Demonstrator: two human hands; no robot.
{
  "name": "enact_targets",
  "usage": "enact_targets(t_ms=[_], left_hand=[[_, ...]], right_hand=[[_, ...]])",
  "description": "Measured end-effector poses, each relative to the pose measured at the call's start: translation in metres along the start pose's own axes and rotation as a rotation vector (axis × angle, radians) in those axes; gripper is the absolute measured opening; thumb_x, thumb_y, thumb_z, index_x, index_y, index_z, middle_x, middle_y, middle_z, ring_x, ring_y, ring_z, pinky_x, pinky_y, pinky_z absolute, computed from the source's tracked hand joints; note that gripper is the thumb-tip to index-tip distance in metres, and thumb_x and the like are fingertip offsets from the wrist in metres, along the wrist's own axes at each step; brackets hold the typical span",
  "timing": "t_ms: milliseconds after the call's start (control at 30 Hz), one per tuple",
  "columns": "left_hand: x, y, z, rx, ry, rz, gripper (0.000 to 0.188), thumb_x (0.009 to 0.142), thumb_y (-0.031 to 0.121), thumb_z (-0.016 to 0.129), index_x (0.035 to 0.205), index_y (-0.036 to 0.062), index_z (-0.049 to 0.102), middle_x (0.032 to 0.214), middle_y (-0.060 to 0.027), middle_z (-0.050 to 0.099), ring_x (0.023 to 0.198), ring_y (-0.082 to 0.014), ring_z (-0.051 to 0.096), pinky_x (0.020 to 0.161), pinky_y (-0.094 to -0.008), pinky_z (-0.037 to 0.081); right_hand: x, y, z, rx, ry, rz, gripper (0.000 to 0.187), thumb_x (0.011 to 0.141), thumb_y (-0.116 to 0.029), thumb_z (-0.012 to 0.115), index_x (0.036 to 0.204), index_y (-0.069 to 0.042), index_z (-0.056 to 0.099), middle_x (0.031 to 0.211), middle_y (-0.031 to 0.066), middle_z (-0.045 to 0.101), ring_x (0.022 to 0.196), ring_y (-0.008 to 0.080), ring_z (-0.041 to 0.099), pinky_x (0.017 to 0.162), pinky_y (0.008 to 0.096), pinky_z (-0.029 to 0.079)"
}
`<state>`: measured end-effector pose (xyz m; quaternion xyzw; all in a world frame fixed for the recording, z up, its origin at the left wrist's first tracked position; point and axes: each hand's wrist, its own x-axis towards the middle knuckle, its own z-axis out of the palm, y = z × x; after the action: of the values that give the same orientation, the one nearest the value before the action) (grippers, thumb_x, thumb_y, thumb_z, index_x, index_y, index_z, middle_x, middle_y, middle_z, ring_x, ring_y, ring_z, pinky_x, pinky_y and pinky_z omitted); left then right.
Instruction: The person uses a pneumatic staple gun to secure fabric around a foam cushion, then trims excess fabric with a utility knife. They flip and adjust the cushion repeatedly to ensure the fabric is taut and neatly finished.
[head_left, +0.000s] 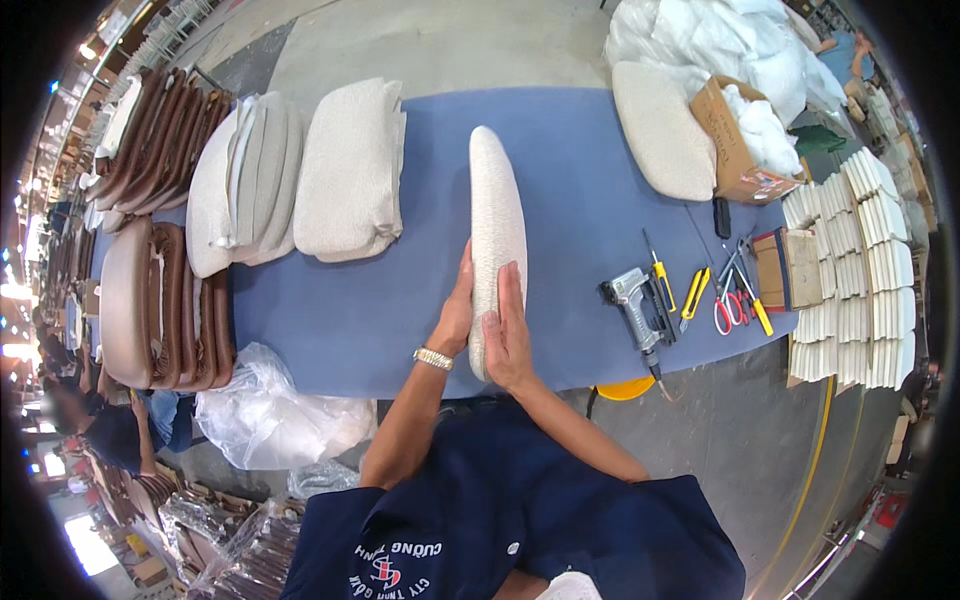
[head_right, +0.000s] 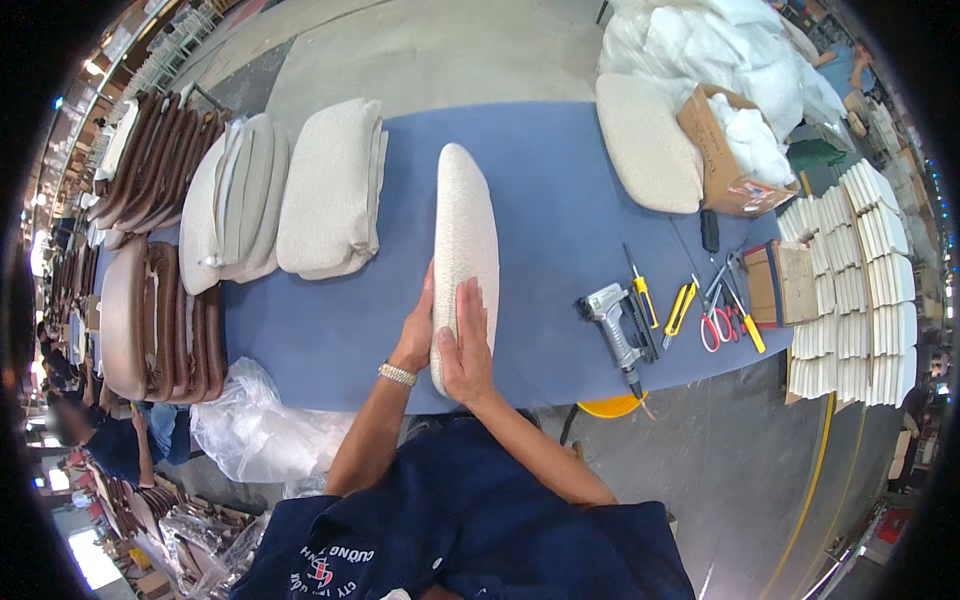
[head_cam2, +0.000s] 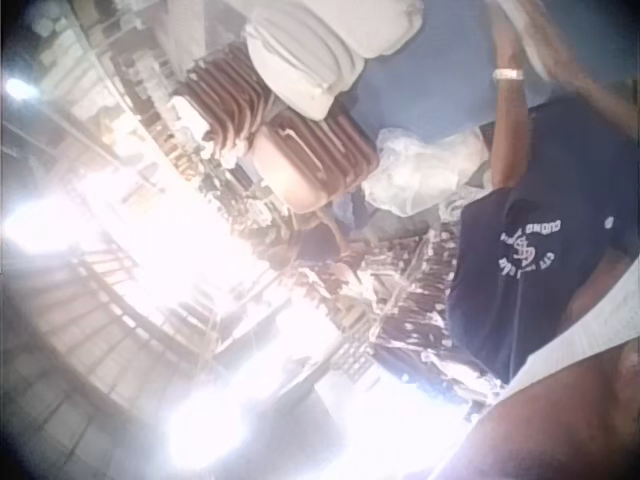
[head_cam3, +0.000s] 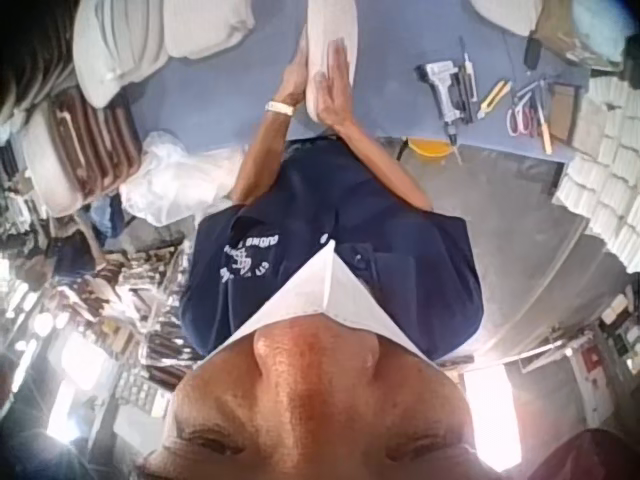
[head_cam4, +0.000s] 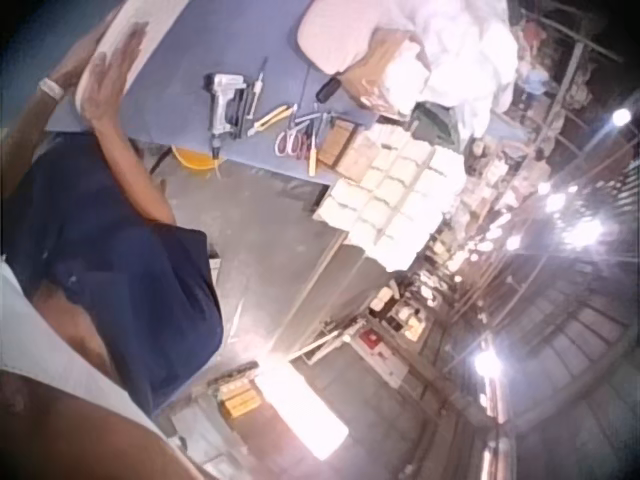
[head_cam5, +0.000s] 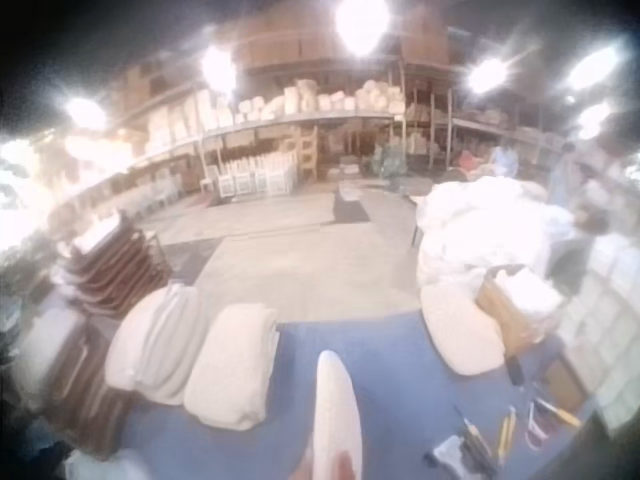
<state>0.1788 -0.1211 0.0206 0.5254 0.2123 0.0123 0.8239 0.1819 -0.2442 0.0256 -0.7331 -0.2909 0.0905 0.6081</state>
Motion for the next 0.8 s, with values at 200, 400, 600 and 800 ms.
enact_targets(t_ms=[200,400,600,800], left_hand=[[0.012,-0.008,0.013,0.318,-0.039,0.113,0.062,0.112,0.044,0.023,0.165,0.0147,0.008,0.171,-0.0111,0.009,0.157,-0.0279,0.011,0.127,-0.0382,0.015],[0.052,0.006,0.014,0.129,-0.059,0.113,0.064,0.112,0.046,0.019,0.165,0.0131,0.006,0.171,-0.0152,0.008,0.157,-0.0288,0.01,0.127,-0.0388,0.013],[0.052,0.009,0.003,0.332,-0.012,0.168,0.067,0.111,0.047,0.016,0.164,0.0078,0.004,0.17,-0.0166,0.007,0.157,-0.0295,0.008,0.127,-0.0397,0.012],[0.049,0.021,-0.001,0.336,0.007,0.099,0.071,0.111,0.045,0.019,0.162,-0.001,0.001,0.17,-0.0183,0.004,0.158,-0.0306,0.003,0.127,-0.0399,0.008]], right_hand=[[-0.002,0.02,-0.015,-0.068,0.071,-0.068,0.065,0.108,-0.033,0.034,0.16,0.003,0.021,0.168,0.0265,0.007,0.155,0.045,0.009,0.124,0.0534,0.01],[0.047,0.016,-0.029,-0.196,-0.075,-0.045,0.059,0.109,-0.038,0.032,0.16,-0.009,0.031,0.17,0.0229,0.008,0.156,0.0458,0.005,0.121,0.0628,0.007],[0.161,0.05,-0.025,-0.309,-0.158,0.033,0.057,0.108,-0.036,0.037,0.158,-0.01,0.036,0.17,0.0203,0.012,0.155,0.0453,0.01,0.12,0.0666,0.011],[0.3,0.117,-0.014,0.002,-0.29,0.225,0.057,0.107,-0.04,0.038,0.154,-0.007,0.043,0.163,0.019,0.032,0.153,0.0361,0.025,0.123,0.0494,0.02]])
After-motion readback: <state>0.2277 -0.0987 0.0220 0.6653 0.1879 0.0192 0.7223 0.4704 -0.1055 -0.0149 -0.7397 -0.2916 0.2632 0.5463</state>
